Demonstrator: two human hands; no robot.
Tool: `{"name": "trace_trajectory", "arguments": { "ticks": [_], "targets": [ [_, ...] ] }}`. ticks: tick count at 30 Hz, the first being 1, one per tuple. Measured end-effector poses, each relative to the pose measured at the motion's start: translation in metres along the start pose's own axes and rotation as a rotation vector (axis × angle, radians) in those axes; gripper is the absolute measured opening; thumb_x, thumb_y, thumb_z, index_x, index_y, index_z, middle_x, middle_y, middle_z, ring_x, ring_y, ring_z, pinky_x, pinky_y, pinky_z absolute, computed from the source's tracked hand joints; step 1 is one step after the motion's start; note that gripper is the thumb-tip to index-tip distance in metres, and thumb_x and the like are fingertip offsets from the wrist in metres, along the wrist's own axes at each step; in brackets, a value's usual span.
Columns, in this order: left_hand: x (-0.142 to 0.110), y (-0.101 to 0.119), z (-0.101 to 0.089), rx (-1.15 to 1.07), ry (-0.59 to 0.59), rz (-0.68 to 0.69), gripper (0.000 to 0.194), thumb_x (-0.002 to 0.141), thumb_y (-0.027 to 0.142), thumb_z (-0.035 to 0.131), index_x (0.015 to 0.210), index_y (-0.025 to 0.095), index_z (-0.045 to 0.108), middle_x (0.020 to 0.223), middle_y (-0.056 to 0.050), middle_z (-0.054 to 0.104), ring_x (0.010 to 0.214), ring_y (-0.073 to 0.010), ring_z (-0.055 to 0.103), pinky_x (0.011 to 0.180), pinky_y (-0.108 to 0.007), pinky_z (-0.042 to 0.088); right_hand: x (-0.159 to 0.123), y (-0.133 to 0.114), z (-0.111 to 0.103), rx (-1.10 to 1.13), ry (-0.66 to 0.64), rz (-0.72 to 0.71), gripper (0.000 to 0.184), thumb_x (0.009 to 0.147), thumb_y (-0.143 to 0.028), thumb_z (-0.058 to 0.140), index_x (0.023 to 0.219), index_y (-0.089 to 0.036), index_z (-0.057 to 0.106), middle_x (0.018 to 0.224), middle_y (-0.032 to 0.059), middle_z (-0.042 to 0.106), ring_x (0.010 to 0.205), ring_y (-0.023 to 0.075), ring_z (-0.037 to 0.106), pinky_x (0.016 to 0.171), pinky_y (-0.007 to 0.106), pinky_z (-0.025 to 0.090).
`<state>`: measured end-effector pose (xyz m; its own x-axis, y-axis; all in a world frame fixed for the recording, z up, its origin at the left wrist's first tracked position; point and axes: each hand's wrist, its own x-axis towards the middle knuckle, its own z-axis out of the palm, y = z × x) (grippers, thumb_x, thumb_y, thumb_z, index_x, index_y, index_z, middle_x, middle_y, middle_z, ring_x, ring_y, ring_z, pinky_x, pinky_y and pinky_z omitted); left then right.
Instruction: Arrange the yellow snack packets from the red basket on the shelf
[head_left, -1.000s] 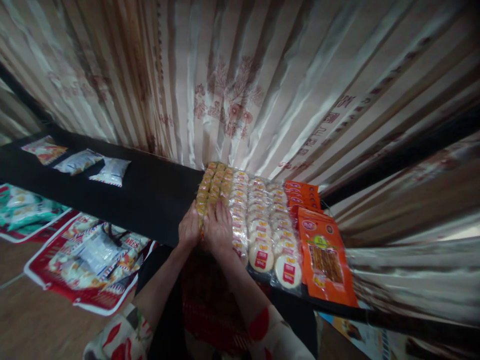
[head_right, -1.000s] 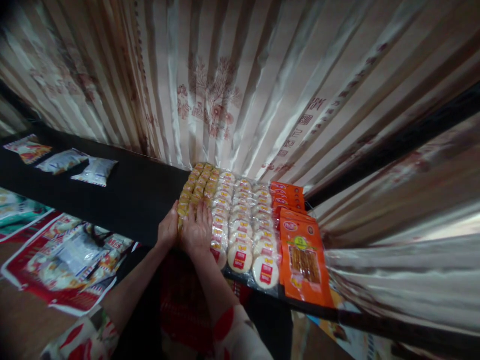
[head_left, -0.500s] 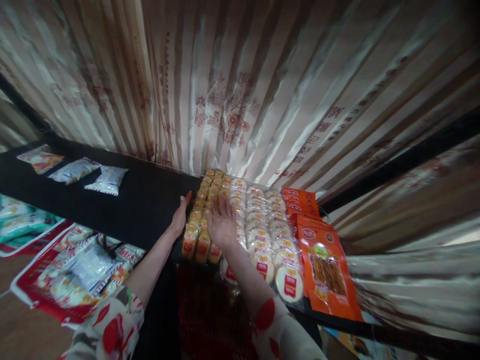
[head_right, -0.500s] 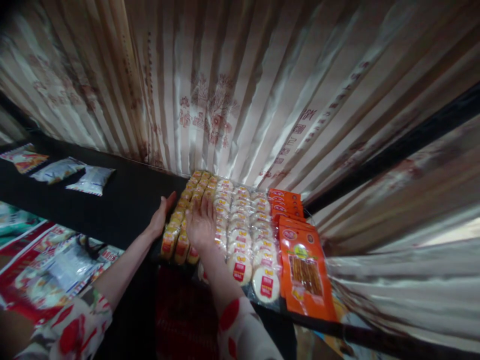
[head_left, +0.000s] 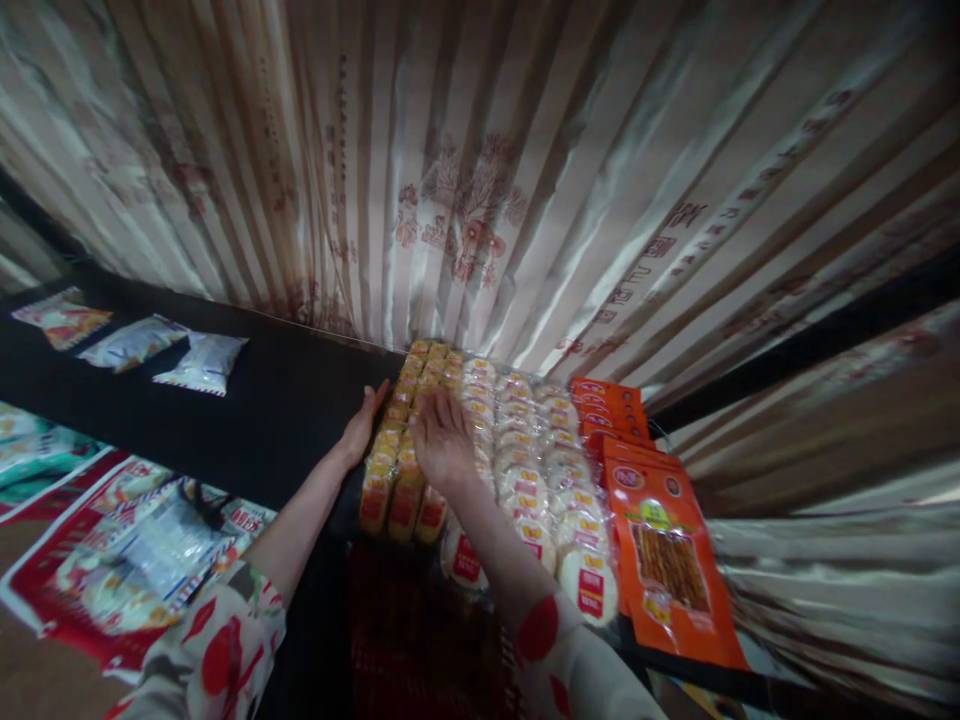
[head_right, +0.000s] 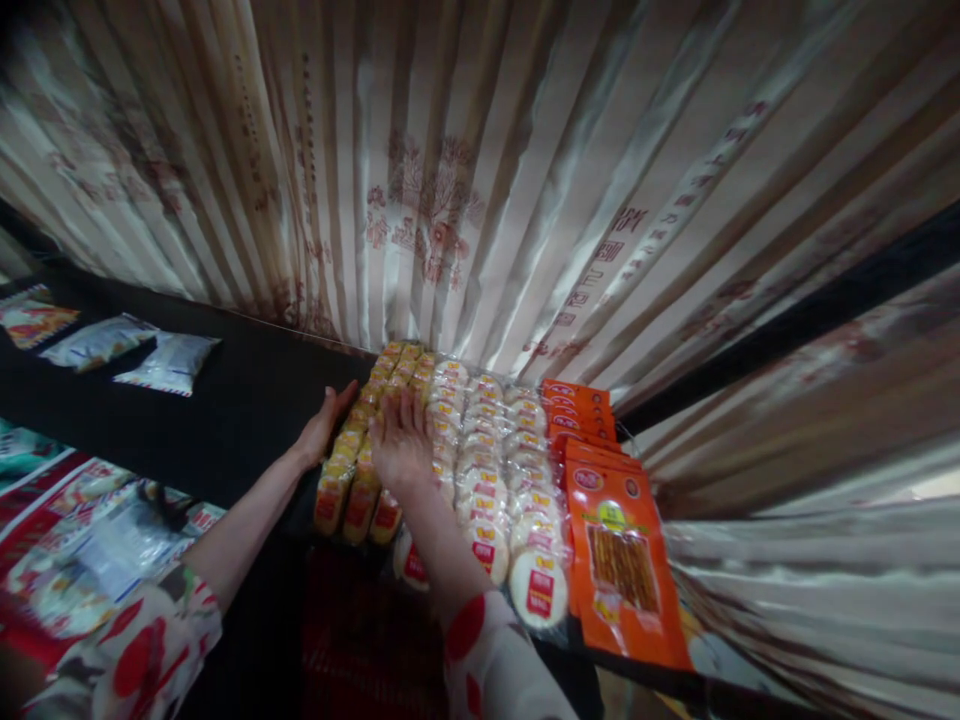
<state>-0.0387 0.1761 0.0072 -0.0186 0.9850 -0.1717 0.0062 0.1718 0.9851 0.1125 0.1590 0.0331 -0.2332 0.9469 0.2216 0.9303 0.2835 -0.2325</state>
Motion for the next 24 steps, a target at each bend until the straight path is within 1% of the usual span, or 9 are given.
{"name": "trace_trajectory", "arguments": {
  "ticks": [2,4,7,10,13,17,20,24],
  "targets": [
    [0.009,0.007,0.0,0.046,0.062,0.022,0.07,0.087,0.063,0.009,0.141,0.025,0.032,0.148,0.002,0.026,0.138,-0.0171,0.017,0.115,-0.033,0.013,0.007,0.006,0.001,0.014,0.03,0.017,0.048,0.096,-0.037,0.028,0.138,-0.017,0.039,0.147,0.012,0.031,0.138,0.0254,0.021,0.11,0.045,0.021],
    [0.022,0.013,0.001,0.03,0.052,0.053,0.07,0.088,0.062,0.01,0.141,0.024,0.033,0.147,0.002,0.026,0.138,-0.016,0.015,0.115,-0.033,0.013,0.015,0.014,0.004,0.024,0.052,0.025,0.049,0.096,-0.037,0.028,0.138,-0.016,0.038,0.148,0.0127,0.03,0.139,0.0258,0.02,0.109,0.046,0.022],
    [0.044,0.014,0.004,0.0,0.015,0.046,0.069,0.087,0.064,0.012,0.139,0.025,0.035,0.145,0.002,0.032,0.137,-0.0175,0.023,0.114,-0.036,0.017,0.025,0.023,0.007,0.023,0.047,0.015,0.049,0.095,-0.036,0.029,0.138,-0.013,0.038,0.148,0.0143,0.029,0.139,0.0257,0.019,0.109,0.046,0.023],
    [0.059,0.008,0.008,-0.048,-0.043,0.023,0.069,0.086,0.065,0.013,0.137,0.027,0.039,0.14,0.002,0.041,0.132,-0.0185,0.034,0.11,-0.035,0.028,0.03,0.027,0.009,0.014,0.023,0.0,0.049,0.096,-0.034,0.028,0.137,-0.011,0.039,0.146,0.016,0.032,0.139,0.0253,0.021,0.11,0.045,0.022],
    [0.063,0.002,0.013,-0.121,-0.127,0.007,0.068,0.086,0.065,0.012,0.139,0.029,0.035,0.137,0.003,0.046,0.126,-0.018,0.044,0.105,-0.034,0.037,0.031,0.028,0.01,0.011,0.017,-0.014,0.048,0.096,-0.033,0.028,0.136,-0.011,0.041,0.146,0.0166,0.033,0.138,0.0261,0.022,0.11,0.045,0.022],
    [0.06,0.002,0.017,-0.133,-0.129,-0.021,0.067,0.087,0.063,0.014,0.139,0.027,0.036,0.137,0.001,0.047,0.125,-0.0183,0.046,0.103,-0.031,0.04,0.029,0.027,0.012,0.011,0.035,-0.033,0.049,0.095,-0.033,0.03,0.136,-0.009,0.041,0.146,0.0176,0.03,0.139,0.0263,0.019,0.11,0.045,0.023],
    [0.06,0.008,0.016,-0.127,-0.13,-0.027,0.067,0.087,0.064,0.015,0.14,0.027,0.035,0.139,0.002,0.044,0.127,-0.0185,0.043,0.105,-0.033,0.037,0.031,0.027,0.011,0.018,0.033,-0.007,0.048,0.095,-0.034,0.03,0.136,-0.012,0.042,0.147,0.0155,0.031,0.139,0.0252,0.02,0.11,0.045,0.022],
    [0.07,0.018,0.013,-0.054,-0.052,-0.013,0.07,0.085,0.066,0.019,0.139,0.025,0.036,0.143,0.001,0.037,0.133,-0.0198,0.034,0.111,-0.035,0.028,0.04,0.032,0.007,0.023,0.012,0.024,0.049,0.096,-0.035,0.027,0.139,-0.014,0.037,0.148,0.013,0.03,0.139,0.0244,0.02,0.111,0.044,0.018]
  ]
}}
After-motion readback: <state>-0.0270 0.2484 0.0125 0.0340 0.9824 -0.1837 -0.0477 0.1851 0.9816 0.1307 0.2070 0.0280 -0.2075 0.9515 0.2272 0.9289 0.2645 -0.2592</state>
